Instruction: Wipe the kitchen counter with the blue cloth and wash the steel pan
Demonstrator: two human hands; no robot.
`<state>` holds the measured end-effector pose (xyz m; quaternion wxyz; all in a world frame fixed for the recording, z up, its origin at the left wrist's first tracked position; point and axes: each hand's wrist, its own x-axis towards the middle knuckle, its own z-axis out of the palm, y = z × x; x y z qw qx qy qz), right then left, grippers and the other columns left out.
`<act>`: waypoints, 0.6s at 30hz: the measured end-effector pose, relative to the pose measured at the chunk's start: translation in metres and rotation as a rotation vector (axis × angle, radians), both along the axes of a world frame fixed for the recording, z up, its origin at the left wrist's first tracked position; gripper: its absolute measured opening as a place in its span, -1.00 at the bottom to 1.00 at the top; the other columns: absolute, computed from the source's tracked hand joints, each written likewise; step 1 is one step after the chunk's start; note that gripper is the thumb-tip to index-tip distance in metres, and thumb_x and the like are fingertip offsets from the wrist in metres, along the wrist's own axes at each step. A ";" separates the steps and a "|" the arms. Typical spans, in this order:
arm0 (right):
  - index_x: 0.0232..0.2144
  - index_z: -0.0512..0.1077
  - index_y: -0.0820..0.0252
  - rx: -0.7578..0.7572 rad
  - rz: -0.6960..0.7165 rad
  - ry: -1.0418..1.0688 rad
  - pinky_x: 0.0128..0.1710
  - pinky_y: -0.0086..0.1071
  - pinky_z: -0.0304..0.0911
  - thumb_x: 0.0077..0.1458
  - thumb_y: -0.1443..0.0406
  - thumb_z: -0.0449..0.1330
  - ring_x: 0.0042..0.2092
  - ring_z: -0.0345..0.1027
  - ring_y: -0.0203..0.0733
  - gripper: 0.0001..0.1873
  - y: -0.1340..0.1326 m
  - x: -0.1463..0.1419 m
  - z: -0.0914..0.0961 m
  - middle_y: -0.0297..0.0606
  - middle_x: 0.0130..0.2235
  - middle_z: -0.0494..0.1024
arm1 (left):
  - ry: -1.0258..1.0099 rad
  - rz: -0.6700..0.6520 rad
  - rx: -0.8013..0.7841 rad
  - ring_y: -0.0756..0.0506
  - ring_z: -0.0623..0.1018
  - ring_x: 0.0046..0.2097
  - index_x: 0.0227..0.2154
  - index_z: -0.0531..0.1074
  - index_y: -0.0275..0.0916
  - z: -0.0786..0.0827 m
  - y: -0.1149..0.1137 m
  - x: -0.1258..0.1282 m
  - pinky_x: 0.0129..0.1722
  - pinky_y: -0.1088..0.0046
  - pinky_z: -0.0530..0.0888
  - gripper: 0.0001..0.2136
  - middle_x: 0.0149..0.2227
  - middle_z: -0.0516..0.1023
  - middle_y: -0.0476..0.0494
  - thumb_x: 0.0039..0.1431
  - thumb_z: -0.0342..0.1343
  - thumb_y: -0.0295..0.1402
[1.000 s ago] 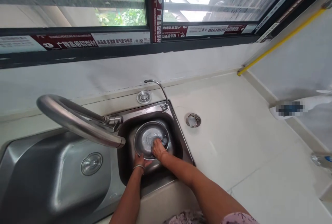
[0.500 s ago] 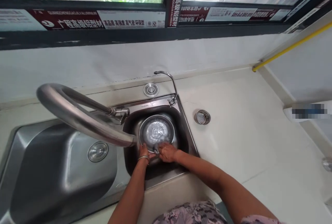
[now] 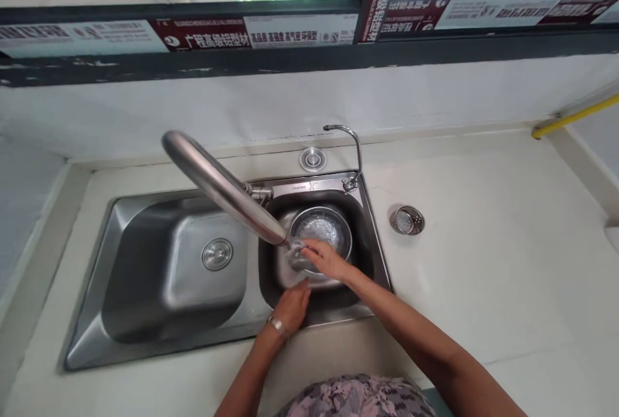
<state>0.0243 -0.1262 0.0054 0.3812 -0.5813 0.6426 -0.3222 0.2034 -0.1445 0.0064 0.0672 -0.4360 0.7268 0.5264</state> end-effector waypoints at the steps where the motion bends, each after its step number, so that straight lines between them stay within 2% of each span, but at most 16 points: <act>1: 0.02 0.44 0.30 -0.066 0.062 -0.057 -0.09 -0.33 0.36 0.39 0.29 -0.13 -0.15 0.40 -0.19 -0.60 -0.008 0.015 0.010 -0.15 -0.17 0.53 | 0.026 -0.036 -0.007 -0.25 0.53 0.17 0.09 0.47 -0.32 0.014 0.008 0.017 0.28 0.14 0.40 -0.63 0.13 0.55 -0.38 0.24 0.02 -0.46; 3: 0.05 0.44 0.21 -0.148 0.190 -0.110 0.02 -0.37 0.31 0.36 0.30 -0.01 -0.05 0.39 -0.24 -0.67 -0.026 0.049 0.022 -0.18 -0.08 0.52 | 0.090 -0.145 -0.072 -0.22 0.46 0.25 0.17 0.41 -0.27 0.037 0.022 0.056 0.33 0.12 0.35 -0.58 0.21 0.49 -0.30 0.29 -0.06 -0.38; 5: 0.08 0.43 0.16 -0.184 0.346 -0.042 0.02 -0.40 0.30 0.34 0.32 0.03 -0.03 0.38 -0.26 -0.68 -0.045 0.087 0.023 -0.17 0.00 0.49 | 0.082 -0.122 -0.130 -0.16 0.51 0.20 0.14 0.44 -0.17 0.053 0.034 0.096 0.29 0.19 0.42 -0.58 0.16 0.54 -0.20 0.31 -0.13 -0.34; 8: 0.00 0.48 0.16 -0.191 0.590 0.267 -0.06 -0.32 0.32 0.28 0.40 0.05 -0.06 0.37 -0.17 -0.69 -0.060 0.133 0.011 -0.12 0.05 0.49 | 0.096 -0.015 -0.229 -0.10 0.59 0.09 0.05 0.52 -0.12 0.060 0.051 0.142 0.18 0.35 0.51 -0.61 0.06 0.62 -0.14 0.31 -0.11 -0.28; 10: -0.04 0.50 0.12 -0.243 0.686 0.399 -0.03 -0.23 0.29 0.25 0.42 0.08 0.00 0.33 -0.08 -0.70 -0.058 0.146 0.001 -0.14 0.08 0.49 | 0.093 0.083 -0.248 -0.09 0.62 0.05 0.03 0.54 -0.11 0.059 0.060 0.159 0.11 0.41 0.55 -0.62 0.02 0.65 -0.12 0.32 -0.10 -0.22; 12: -0.02 0.50 0.07 -0.307 0.764 0.412 0.04 -0.20 0.25 0.24 0.41 0.10 0.08 0.27 -0.05 -0.68 -0.047 0.141 -0.006 -0.19 0.14 0.47 | 0.077 0.181 -0.241 -0.09 0.62 0.04 0.02 0.54 -0.12 0.058 0.068 0.166 0.09 0.42 0.57 -0.60 0.00 0.66 -0.12 0.33 -0.12 -0.15; 14: 0.00 0.50 0.04 -0.316 0.860 0.345 0.09 -0.25 0.22 0.23 0.43 0.10 0.12 0.25 -0.09 -0.64 -0.030 0.121 -0.010 -0.27 0.19 0.45 | 0.071 0.254 -0.249 -0.09 0.63 0.03 0.01 0.54 -0.12 0.057 0.071 0.167 0.08 0.42 0.57 -0.58 -0.02 0.67 -0.12 0.33 -0.13 -0.10; 16: 0.01 0.51 0.00 -0.207 0.883 0.273 0.10 -0.35 0.22 0.20 0.46 0.11 0.10 0.30 -0.17 -0.59 -0.012 0.090 -0.013 -0.34 0.18 0.46 | 0.072 0.305 -0.271 -0.09 0.64 0.00 0.00 0.54 -0.11 0.057 0.069 0.166 0.06 0.44 0.57 -0.59 -0.05 0.68 -0.09 0.32 -0.11 -0.08; 18: 0.00 0.53 -0.01 -0.018 0.756 0.276 0.04 -0.40 0.27 0.13 0.48 0.15 0.00 0.38 -0.21 -0.56 0.000 0.053 -0.017 -0.34 0.07 0.54 | 0.066 0.354 -0.303 -0.08 0.66 -0.05 0.00 0.53 -0.08 0.056 0.063 0.166 0.00 0.48 0.59 -0.62 -0.11 0.70 -0.05 0.30 -0.08 -0.10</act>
